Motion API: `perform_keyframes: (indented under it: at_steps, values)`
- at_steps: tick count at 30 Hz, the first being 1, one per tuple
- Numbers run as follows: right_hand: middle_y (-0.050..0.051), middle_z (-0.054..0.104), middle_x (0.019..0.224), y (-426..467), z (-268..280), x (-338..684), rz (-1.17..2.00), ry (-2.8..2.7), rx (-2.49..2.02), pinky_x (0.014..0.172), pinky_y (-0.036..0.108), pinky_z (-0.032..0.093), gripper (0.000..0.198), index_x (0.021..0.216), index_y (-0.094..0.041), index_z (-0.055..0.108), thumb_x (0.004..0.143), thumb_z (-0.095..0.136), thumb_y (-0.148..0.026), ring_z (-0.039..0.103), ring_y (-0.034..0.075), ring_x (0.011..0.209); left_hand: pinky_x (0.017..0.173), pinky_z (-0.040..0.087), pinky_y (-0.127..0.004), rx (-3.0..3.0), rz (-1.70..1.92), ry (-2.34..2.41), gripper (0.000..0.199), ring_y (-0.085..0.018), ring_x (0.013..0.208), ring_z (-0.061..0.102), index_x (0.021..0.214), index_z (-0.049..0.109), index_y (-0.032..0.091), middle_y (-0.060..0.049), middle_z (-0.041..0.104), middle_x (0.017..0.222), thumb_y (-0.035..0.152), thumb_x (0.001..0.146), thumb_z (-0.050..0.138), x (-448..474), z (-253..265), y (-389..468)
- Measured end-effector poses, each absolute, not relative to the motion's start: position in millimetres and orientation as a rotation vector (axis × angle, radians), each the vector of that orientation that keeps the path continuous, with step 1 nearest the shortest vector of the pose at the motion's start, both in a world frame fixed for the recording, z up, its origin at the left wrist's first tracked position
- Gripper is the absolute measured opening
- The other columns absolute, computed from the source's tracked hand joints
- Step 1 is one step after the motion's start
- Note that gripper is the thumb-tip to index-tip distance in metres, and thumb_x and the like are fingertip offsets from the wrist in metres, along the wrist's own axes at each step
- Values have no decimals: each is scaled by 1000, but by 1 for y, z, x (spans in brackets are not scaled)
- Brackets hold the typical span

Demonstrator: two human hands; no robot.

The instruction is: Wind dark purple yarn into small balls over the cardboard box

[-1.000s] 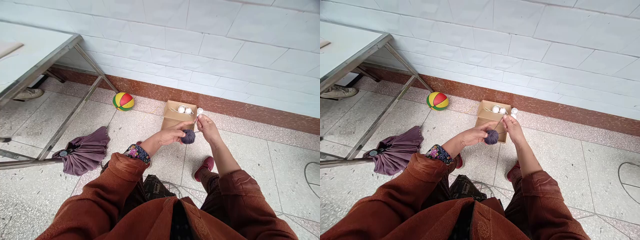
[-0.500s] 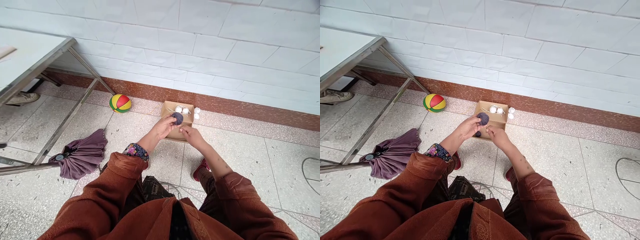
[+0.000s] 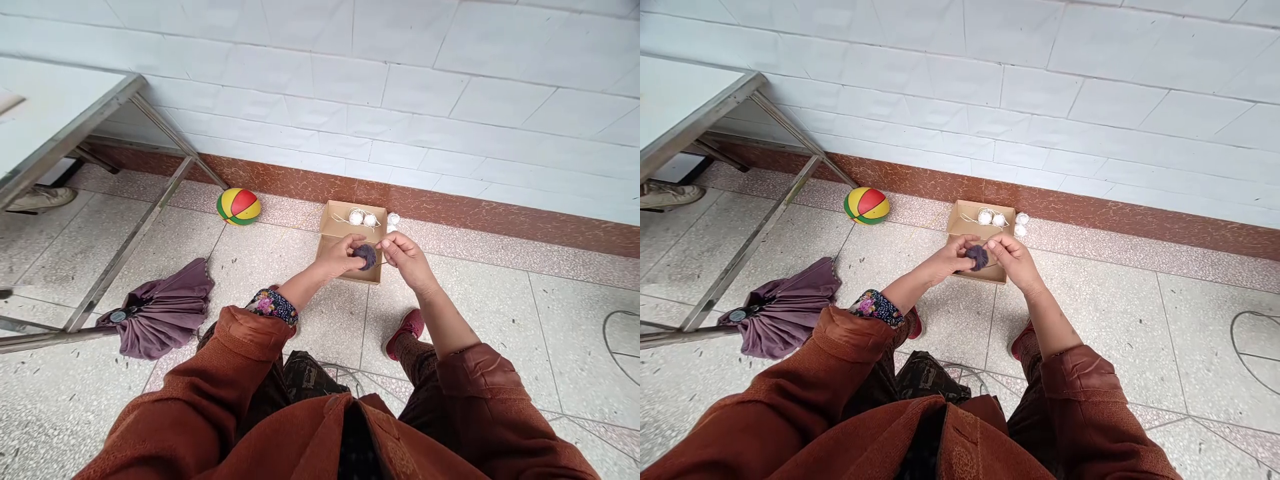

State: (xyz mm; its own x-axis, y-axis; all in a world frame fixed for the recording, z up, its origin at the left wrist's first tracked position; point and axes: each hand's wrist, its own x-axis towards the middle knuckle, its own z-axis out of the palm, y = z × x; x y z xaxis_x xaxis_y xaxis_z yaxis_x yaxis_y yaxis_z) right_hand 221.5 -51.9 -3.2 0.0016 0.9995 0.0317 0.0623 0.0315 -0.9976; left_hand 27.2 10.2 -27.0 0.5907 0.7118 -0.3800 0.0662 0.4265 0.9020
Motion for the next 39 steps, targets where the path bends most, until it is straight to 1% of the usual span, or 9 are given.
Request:
perform_keyframes:
  at_steps: [3, 6, 10, 14, 21, 26, 29, 34, 39]
  values:
    - [-4, 48, 66, -45, -13, 224, 976, -1268, -1379, 60, 28, 36, 43, 81, -23, 64, 91, 68, -65, 41, 14, 61, 80, 53, -31, 1041, 395, 664, 80, -17, 97, 65, 147, 54, 28, -7, 64, 115, 20, 72, 80, 21, -24, 8]
    - [-2, 55, 69, -41, -24, 220, 931, -1324, -1482, 65, 29, 40, 40, 78, -23, 62, 91, 64, -60, 48, 16, 66, 83, 54, -32, 946, 434, 507, 80, -18, 100, 66, 148, 55, 32, -7, 65, 116, 22, 74, 81, 17, -21, 6]
    - [1, 63, 74, -38, -37, 209, 917, -1440, -1533, 68, 30, 44, 28, 81, -22, 64, 94, 57, -46, 55, 18, 70, 97, 54, -38, 812, 570, 459, 60, -22, 111, 67, 133, 68, 23, -12, 69, 126, 21, 74, 82, 14, -23, 11]
    - [3, 69, 78, -38, -46, 200, 835, -1585, -1559, 70, 30, 48, 22, 88, -22, 68, 96, 54, -38, 61, 20, 73, 107, 51, -45, 716, 672, 496, 43, -25, 114, 68, 115, 73, 13, -14, 74, 120, 23, 74, 82, 12, -28, 19]
    - [7, 76, 95, -42, -52, 195, 742, -1822, -1554, 79, 33, 51, 24, 96, -23, 70, 103, 50, -34, 69, 23, 86, 102, 53, -42, 650, 744, 639, 33, -23, 106, 70, 104, 71, 12, -12, 76, 111, 19, 73, 79, 9, -26, 26]
    - [6, 75, 91, -46, -56, 195, 706, -1898, -1625, 75, 31, 50, 19, 98, -23, 71, 103, 54, -31, 68, 22, 83, 92, 55, -35, 626, 726, 741, 32, -19, 96, 69, 99, 66, 15, -8, 74, 104, 19, 70, 78, 10, -23, 26]
    - [5, 74, 89, -50, -48, 191, 826, -1951, -1497, 75, 31, 49, 18, 95, -23, 71, 102, 56, -31, 66, 20, 81, 87, 53, -31, 653, 727, 788, 33, -16, 91, 67, 98, 63, 16, -5, 72, 102, 19, 69, 77, 14, -24, 25]
    - [0, 67, 79, -60, -15, 192, 1266, -1824, -1055, 68, 28, 46, 28, 90, -23, 71, 102, 61, -46, 58, 14, 70, 85, 50, -29, 866, 721, 872, 44, -14, 93, 64, 109, 64, 18, -4, 69, 109, 17, 66, 76, 22, -30, 23]
    - [-6, 46, 62, -59, 2, 214, 1215, -1281, -1131, 53, 26, 34, 39, 92, -24, 68, 97, 65, -63, 37, 11, 52, 84, 49, -30, 1107, 575, 860, 54, -17, 100, 63, 118, 65, 21, -6, 68, 117, 16, 65, 74, 26, -35, 18]
